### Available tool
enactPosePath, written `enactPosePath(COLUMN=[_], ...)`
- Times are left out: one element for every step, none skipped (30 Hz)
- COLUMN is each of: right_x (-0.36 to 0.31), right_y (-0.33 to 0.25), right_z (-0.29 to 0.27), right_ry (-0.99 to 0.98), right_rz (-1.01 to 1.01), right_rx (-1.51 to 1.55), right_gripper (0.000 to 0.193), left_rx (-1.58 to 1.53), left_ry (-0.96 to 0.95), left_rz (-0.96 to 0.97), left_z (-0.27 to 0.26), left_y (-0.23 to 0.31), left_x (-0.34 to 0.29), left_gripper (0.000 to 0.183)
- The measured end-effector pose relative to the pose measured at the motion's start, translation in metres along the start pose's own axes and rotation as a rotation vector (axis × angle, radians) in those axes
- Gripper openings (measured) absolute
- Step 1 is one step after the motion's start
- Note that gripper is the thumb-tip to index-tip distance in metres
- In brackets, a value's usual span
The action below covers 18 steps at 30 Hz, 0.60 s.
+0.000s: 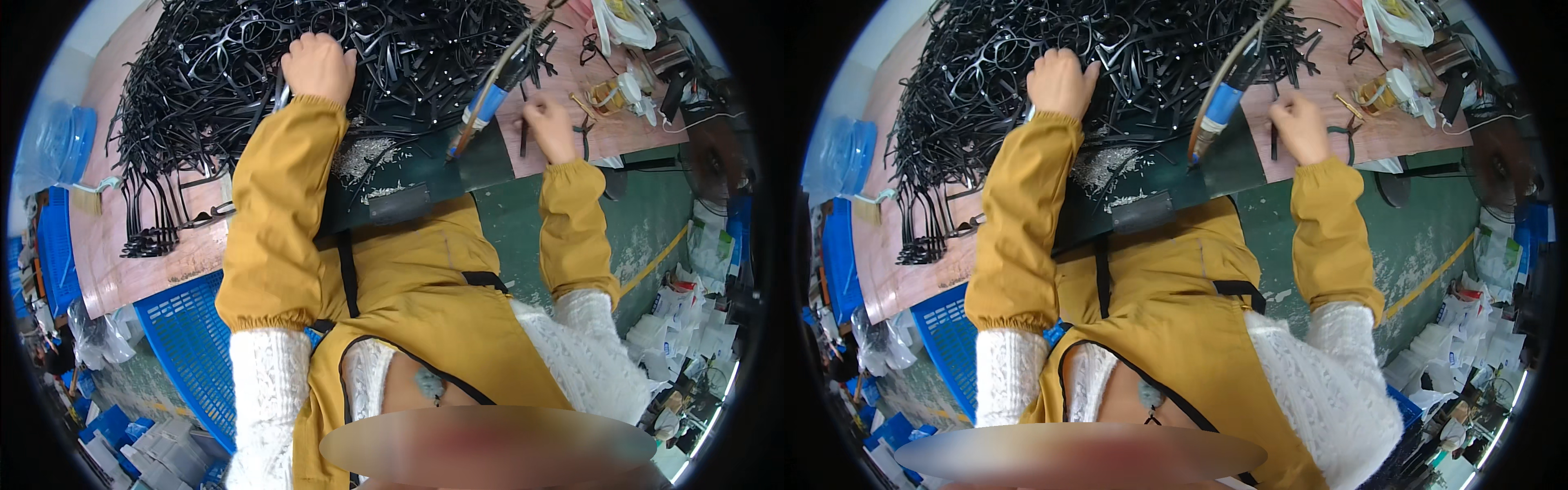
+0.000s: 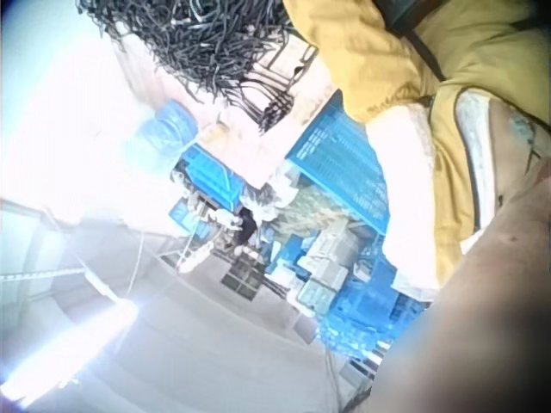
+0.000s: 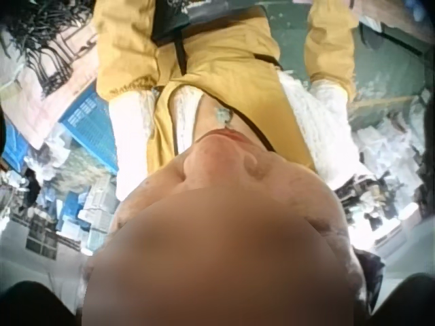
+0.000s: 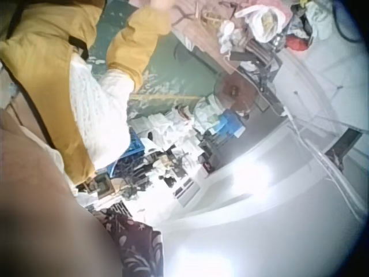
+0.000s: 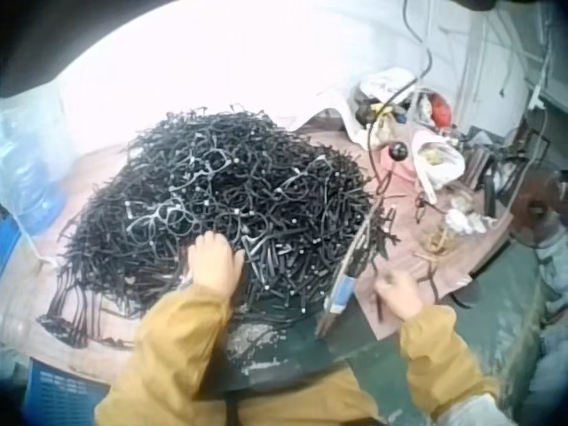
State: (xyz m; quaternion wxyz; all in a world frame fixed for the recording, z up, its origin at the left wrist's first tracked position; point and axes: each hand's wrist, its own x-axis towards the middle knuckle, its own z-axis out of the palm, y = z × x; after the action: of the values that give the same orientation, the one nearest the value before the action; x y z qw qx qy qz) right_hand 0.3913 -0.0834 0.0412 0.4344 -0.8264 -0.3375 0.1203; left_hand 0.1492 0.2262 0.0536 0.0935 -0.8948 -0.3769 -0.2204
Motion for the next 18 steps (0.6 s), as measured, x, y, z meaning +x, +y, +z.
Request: enactPosePath(right_x=[-0.011,-0.024,-0.040,-0.056,-0.073,-0.088,-0.102,-0.111,-0.120,-0.123,-0.123,-0.124,-0.125,-0.126,-0.128,-0.131,-0.135,-0.140], right_y=[-0.007,-0.016,-0.026,-0.038,-0.049,-0.061,-0.071,-0.079,-0.087,-0.092,-0.094,-0.096,-0.097,-0.097,-0.097,-0.097,-0.096,-0.096], right_z=[-0.007,-0.011,-0.015,-0.014,-0.007,0.006,0.025,0.048,0.071,0.093,0.110,0.120,0.128,0.132,0.133,0.131,0.127,0.123], right_ry=[0.090,0.167,0.292,0.281,0.280,0.203,0.188,0.046,-0.110,-0.066,-0.098,-0.169,-0.241,-0.258,-0.253,-0.282,-0.212,-0.147], right_rz=[0.019,0.100,0.095,-0.036,-0.152,-0.222,-0.323,-0.355,-0.473,-0.495,-0.659,-0.594,-0.624,-0.623,-0.635,-0.593,-0.594,-0.527], right_rx=[0.277,0.556,0.660,0.940,1.046,1.052,1.102,1.153,1.212,0.988,0.728,0.588,0.453,0.430,0.429,0.402,0.412,0.503], right_gripper=[0.022,0.020,0.017,0.018,0.019,0.019,0.020,0.019,0.019,0.020,0.021,0.021,0.021,0.020,0.019,0.018,0.016,0.014], left_rx=[0.037,0.038,0.028,-0.093,-0.106,-0.169,-0.252,-0.338,-0.426,-0.518,-0.610,-0.881,-1.149,-1.242,-1.324,-1.533,-1.743,-1.892], left_ry=[0.011,-0.030,-0.068,-0.137,-0.117,0.000,0.046,0.091,0.137,0.182,0.238,0.369,0.503,0.626,0.525,0.483,0.439,0.313], left_rz=[-0.005,-0.036,-0.054,-0.110,-0.135,-0.159,-0.182,-0.204,-0.223,-0.244,-0.268,-0.183,-0.087,-0.017,-0.148,-0.082,-0.014,-0.006], left_z=[0.004,0.004,0.000,-0.005,-0.012,-0.019,-0.026,-0.032,-0.037,-0.043,-0.048,-0.056,-0.066,-0.077,-0.093,-0.108,-0.122,-0.129], left_y=[0.005,0.005,0.003,-0.002,-0.007,-0.014,-0.022,-0.030,-0.038,-0.046,-0.052,-0.057,-0.061,-0.062,-0.067,-0.065,-0.062,-0.051], left_x=[0.006,0.011,0.014,0.016,0.018,0.022,0.029,0.039,0.048,0.058,0.065,0.071,0.076,0.077,0.071,0.061,0.049,0.028], left_gripper=[0.038,0.040,0.042,0.037,0.020,0.020,0.020,0.022,0.023,0.025,0.028,0.024,0.020,0.020,0.019,0.018,0.018,0.018])
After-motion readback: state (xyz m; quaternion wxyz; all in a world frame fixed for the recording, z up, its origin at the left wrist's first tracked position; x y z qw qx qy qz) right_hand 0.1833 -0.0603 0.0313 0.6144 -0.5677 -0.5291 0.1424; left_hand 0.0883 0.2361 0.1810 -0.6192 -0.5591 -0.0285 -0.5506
